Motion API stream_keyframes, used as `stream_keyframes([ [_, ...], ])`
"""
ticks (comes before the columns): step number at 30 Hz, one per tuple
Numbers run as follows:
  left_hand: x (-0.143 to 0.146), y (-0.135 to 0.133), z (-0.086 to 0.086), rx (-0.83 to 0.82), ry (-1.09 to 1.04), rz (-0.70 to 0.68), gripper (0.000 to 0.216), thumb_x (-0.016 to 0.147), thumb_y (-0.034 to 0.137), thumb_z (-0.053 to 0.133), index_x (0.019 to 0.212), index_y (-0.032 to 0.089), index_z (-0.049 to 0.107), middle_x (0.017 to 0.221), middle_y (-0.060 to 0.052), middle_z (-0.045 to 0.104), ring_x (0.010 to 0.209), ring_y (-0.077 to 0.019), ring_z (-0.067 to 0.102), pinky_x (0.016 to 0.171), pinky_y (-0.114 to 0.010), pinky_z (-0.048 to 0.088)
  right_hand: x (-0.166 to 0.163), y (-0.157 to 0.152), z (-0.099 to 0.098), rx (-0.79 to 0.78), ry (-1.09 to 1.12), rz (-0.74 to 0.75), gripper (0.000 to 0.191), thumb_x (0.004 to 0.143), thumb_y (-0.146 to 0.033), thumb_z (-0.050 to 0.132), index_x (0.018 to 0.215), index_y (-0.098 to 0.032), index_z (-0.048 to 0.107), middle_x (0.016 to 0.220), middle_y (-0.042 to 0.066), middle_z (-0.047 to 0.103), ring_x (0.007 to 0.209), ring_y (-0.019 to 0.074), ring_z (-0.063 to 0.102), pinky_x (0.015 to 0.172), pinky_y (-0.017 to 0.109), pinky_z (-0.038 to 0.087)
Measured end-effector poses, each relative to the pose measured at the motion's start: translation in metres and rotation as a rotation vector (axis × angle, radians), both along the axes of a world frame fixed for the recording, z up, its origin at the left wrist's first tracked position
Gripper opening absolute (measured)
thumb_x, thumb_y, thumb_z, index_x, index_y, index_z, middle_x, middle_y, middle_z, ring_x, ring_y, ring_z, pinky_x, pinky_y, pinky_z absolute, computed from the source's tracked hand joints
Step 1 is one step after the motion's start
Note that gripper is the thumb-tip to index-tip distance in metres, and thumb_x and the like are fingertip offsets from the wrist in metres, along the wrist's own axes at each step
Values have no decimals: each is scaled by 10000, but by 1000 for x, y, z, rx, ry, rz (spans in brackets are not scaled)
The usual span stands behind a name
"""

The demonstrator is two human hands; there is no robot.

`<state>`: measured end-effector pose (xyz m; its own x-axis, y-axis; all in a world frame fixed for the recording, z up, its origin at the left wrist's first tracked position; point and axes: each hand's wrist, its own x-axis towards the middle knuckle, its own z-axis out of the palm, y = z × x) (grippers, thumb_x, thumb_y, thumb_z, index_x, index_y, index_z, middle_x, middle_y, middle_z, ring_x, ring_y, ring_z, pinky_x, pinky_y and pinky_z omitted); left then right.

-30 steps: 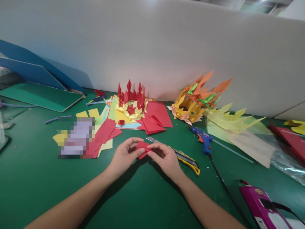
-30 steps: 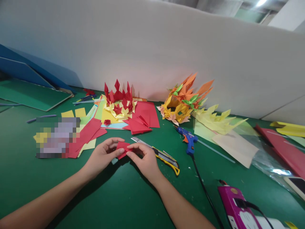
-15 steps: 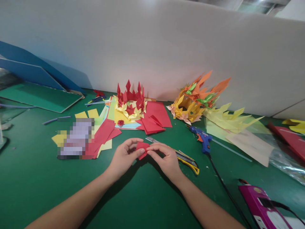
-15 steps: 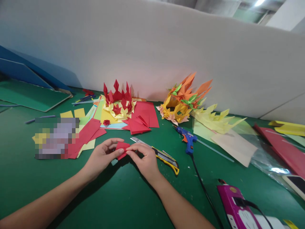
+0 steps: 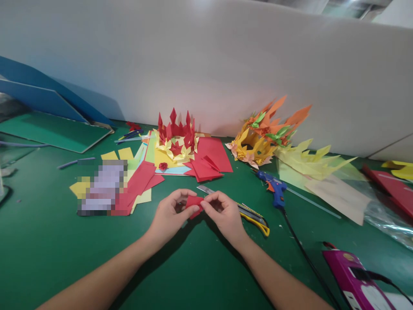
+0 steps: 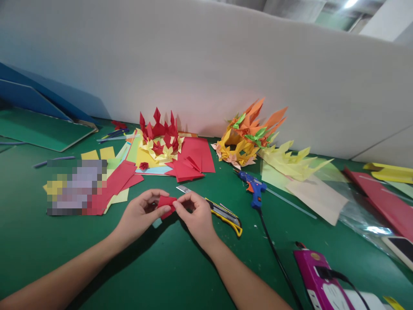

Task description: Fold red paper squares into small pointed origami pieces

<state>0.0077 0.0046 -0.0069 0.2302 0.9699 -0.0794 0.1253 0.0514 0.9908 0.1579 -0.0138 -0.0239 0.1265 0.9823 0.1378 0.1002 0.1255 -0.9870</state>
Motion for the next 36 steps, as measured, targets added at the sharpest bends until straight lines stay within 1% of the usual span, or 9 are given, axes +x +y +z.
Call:
stream_keyframes([
  [9,1,-1,2,-29,-19,32,235,630,279,710,811,184,594,646,21,633,543,-113,579,538,-244,462,-1,1,0,-29,38,10,183,677,-341,651,639,-193,552,581,-28,555,522,114,504,534,248,437],
  [12,1,-1,3,-38,-35,49,238,596,269,724,771,185,588,606,36,615,511,-105,559,507,-237,442,-1,1,-1,-65,62,22,218,667,-365,672,641,-194,539,546,-43,534,487,104,483,502,236,422],
  [15,1,-1,6,-73,-88,35,238,573,259,729,740,187,575,571,48,600,492,-98,536,497,-232,415,0,1,0,-90,86,58,235,664,-378,683,644,-192,541,529,-47,533,475,99,484,490,231,423],
  [18,1,0,8,-134,-160,22,246,562,248,734,733,188,568,575,46,605,500,-100,540,508,-233,408,0,1,1,-108,129,99,220,666,-373,687,678,-194,559,541,-45,549,484,105,513,514,244,455],
  [21,0,1,10,-196,-213,47,255,562,235,738,741,183,565,567,54,600,492,-94,531,512,-226,400,-1,2,0,-124,170,142,200,674,-361,680,739,-192,596,600,-35,579,517,110,549,566,263,488],
  [24,0,2,11,-246,-244,66,259,546,214,747,727,172,566,568,51,606,497,-88,527,519,-217,393,0,3,-1,-135,195,181,180,681,-337,673,766,-190,613,634,-31,590,536,107,559,597,270,496],
  [29,-1,3,11,-309,-264,56,255,551,212,742,733,168,568,598,35,626,517,-96,549,518,-217,388,3,2,-2,-135,229,220,178,687,-320,671,801,-201,605,661,-32,589,553,107,556,612,273,498],
  [33,-1,4,11,-254,-221,14,242,562,203,730,740,174,568,573,54,594,489,-84,521,488,-211,374,4,2,-1,-143,268,270,228,705,-339,652,886,-210,605,661,-39,579,564,106,546,620,264,489],
  [36,-1,4,9,-162,-176,-52,227,568,190,725,735,174,573,586,66,576,490,-73,501,484,-209,376,2,2,-1,-143,229,269,217,697,-354,647,843,-196,623,661,-31,577,578,113,539,607,261,472],
])
